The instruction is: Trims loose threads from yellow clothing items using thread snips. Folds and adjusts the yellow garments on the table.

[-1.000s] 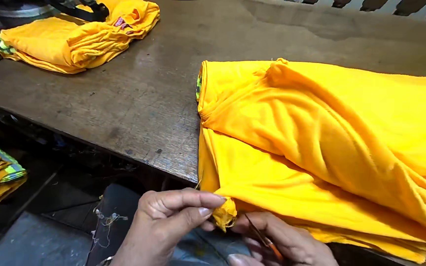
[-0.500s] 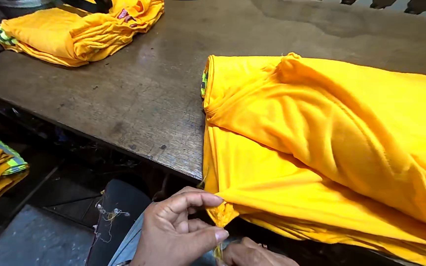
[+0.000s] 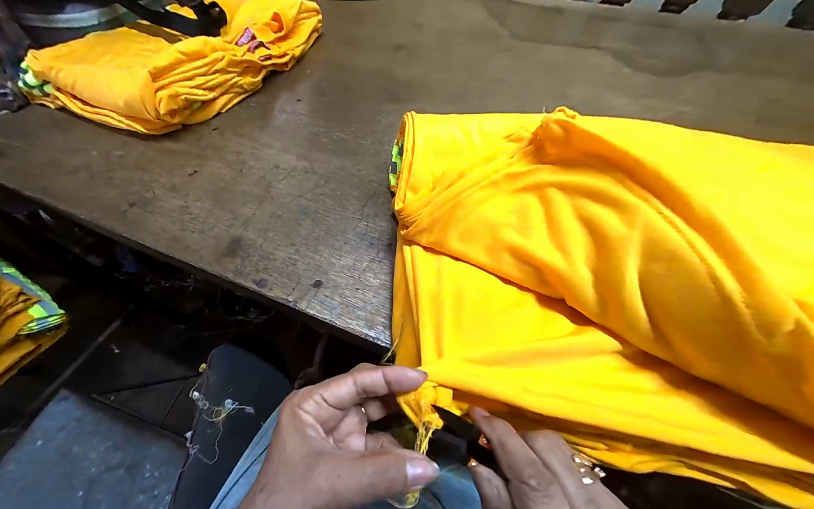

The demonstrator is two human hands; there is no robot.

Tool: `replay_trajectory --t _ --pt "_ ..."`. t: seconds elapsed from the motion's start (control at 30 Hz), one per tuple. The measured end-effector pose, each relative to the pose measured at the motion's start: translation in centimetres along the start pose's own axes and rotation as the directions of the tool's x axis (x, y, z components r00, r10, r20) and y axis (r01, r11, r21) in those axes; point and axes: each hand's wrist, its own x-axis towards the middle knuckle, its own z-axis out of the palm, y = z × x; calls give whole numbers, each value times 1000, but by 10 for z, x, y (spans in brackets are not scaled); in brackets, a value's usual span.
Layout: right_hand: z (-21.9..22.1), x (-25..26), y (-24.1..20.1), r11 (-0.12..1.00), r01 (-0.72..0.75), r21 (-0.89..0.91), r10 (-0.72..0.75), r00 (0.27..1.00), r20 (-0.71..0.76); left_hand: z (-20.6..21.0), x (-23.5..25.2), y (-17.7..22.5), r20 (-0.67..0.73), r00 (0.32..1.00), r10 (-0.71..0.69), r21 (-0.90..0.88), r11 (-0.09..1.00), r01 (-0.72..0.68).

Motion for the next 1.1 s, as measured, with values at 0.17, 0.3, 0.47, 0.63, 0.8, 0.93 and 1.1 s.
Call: replay_trajectory --t 0.17,0.3,0.47,0.63,0.8,0.93,1.1 --pt "3 0 0 1000 -9 -22 8 999 -49 1 -1 1 -12 997 -80 -130 988 78" --pt "1 0 -2 1000 -13 -21 12 998 -59 2 -2 -2 -5 987 -160 -272 950 152" --pt "3 0 -5 1000 3 -30 -6 997 -82 3 -4 -7 -27 989 -144 -249 959 133" --pt "4 0 -3 998 19 -57 -25 995 -94 2 -5 -4 -17 989 -150 -255 957 140" --pt "2 -3 1 999 7 -37 -10 998 -66 1 -5 -5 0 987 -159 -275 949 153" --pt "2 -2 0 1000 14 -20 -15 998 -56 2 -5 -4 7 988 -156 -280 948 152" --pt "9 6 -3 999 21 -28 -23 997 -80 4 -7 -6 -7 990 -143 -263 955 136"
